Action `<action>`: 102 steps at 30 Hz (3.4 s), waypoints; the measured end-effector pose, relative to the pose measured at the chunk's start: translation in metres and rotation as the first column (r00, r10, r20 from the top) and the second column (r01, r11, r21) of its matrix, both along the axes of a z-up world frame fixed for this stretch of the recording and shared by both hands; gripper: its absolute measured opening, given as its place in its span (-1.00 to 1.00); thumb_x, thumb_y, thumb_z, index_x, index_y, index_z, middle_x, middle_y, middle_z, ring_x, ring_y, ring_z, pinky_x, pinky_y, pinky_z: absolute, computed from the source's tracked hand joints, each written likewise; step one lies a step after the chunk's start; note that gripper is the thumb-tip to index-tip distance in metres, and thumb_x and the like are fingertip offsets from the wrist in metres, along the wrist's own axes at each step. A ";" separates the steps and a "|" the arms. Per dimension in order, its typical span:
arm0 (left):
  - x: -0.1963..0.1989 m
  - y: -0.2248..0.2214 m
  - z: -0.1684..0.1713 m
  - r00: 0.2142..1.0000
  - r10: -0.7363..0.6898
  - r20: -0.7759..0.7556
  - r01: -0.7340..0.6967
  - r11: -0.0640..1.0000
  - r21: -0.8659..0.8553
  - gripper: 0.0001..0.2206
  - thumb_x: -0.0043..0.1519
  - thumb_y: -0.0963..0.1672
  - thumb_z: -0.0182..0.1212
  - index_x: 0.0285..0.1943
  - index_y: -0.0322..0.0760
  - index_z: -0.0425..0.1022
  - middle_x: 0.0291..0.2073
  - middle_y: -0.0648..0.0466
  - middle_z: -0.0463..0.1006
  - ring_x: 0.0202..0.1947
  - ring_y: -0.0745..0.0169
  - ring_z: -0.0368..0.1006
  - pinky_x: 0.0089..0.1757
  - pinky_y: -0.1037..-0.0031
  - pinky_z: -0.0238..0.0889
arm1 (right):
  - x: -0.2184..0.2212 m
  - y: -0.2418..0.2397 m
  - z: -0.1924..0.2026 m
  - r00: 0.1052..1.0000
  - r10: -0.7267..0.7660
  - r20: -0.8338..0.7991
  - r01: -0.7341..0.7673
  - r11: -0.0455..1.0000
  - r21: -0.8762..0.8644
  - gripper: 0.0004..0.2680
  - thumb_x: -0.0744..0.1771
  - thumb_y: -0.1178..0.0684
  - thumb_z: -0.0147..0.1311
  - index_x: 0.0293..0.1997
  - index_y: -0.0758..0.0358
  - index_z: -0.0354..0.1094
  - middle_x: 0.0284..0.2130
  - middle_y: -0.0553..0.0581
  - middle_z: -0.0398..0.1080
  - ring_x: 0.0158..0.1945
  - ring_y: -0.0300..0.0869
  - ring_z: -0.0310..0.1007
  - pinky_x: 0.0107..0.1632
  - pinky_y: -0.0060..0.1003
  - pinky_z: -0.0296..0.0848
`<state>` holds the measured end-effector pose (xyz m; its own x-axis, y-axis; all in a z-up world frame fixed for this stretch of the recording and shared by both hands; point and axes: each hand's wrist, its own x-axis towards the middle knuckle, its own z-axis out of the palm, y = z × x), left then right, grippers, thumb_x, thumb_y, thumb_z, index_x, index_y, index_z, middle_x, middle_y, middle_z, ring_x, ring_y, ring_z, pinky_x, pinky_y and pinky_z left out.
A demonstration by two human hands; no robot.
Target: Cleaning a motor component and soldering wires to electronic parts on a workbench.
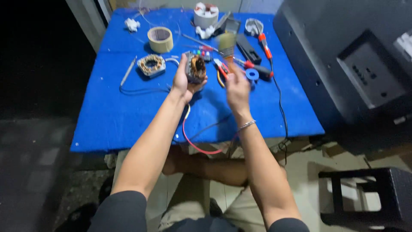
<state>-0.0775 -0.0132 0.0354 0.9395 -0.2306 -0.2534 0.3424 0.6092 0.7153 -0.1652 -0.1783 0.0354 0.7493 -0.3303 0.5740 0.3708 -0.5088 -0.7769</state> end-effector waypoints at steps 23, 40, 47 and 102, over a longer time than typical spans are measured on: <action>0.076 0.028 -0.025 0.970 0.242 -0.017 -0.242 0.959 -0.147 -0.35 0.08 0.21 0.39 0.12 -0.30 0.52 -0.07 -0.21 0.57 -0.07 -0.14 0.59 -0.08 0.10 0.54 | 0.089 0.022 0.008 0.971 0.145 0.191 -0.206 0.912 0.355 -0.62 0.46 0.16 -0.21 0.52 0.27 -0.08 -0.47 0.19 0.39 -0.59 -0.22 0.38 -0.61 -0.45 0.31; 0.080 0.036 -0.027 0.991 0.077 -0.105 -0.100 0.968 -0.231 -0.44 0.06 0.26 0.32 -0.14 -0.18 0.56 -0.23 -0.07 0.67 -0.26 -0.11 0.62 -0.20 -0.05 0.58 | 0.070 0.015 0.000 0.955 0.135 -0.265 -0.169 0.979 -0.110 -0.75 0.38 0.00 0.06 0.18 -0.18 0.51 -0.60 0.08 0.47 -0.48 -0.19 0.48 -0.33 -0.22 0.47; 0.077 0.047 -0.014 0.987 -0.027 -0.157 -0.031 0.934 -0.355 -0.29 0.02 0.31 0.26 0.01 -0.28 0.48 -0.05 -0.26 0.59 -0.12 -0.41 0.57 -0.12 -0.21 0.50 | 0.062 0.010 0.016 0.992 0.083 0.090 -0.104 0.961 0.257 -0.79 0.42 0.21 -0.04 0.17 0.34 0.44 -0.59 0.22 0.45 -0.60 -0.20 0.43 -0.49 -0.38 0.42; 0.085 0.038 -0.025 0.990 -0.008 -0.144 -0.043 0.935 -0.351 -0.39 0.10 0.25 0.28 0.01 -0.24 0.47 -0.04 -0.26 0.58 -0.10 -0.46 0.56 -0.14 -0.27 0.52 | 0.059 0.031 0.019 0.953 0.131 0.275 -0.048 0.956 -0.288 -0.86 0.40 0.12 0.07 -0.02 0.23 0.57 -0.40 0.20 0.55 -0.40 0.04 0.54 -0.31 -0.19 0.50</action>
<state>0.0071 0.0253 0.0100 0.9048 -0.3132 -0.2886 0.4110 0.8197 0.3989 -0.1067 -0.1474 0.0547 0.5574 -0.0678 0.8275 0.6110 -0.6413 -0.4641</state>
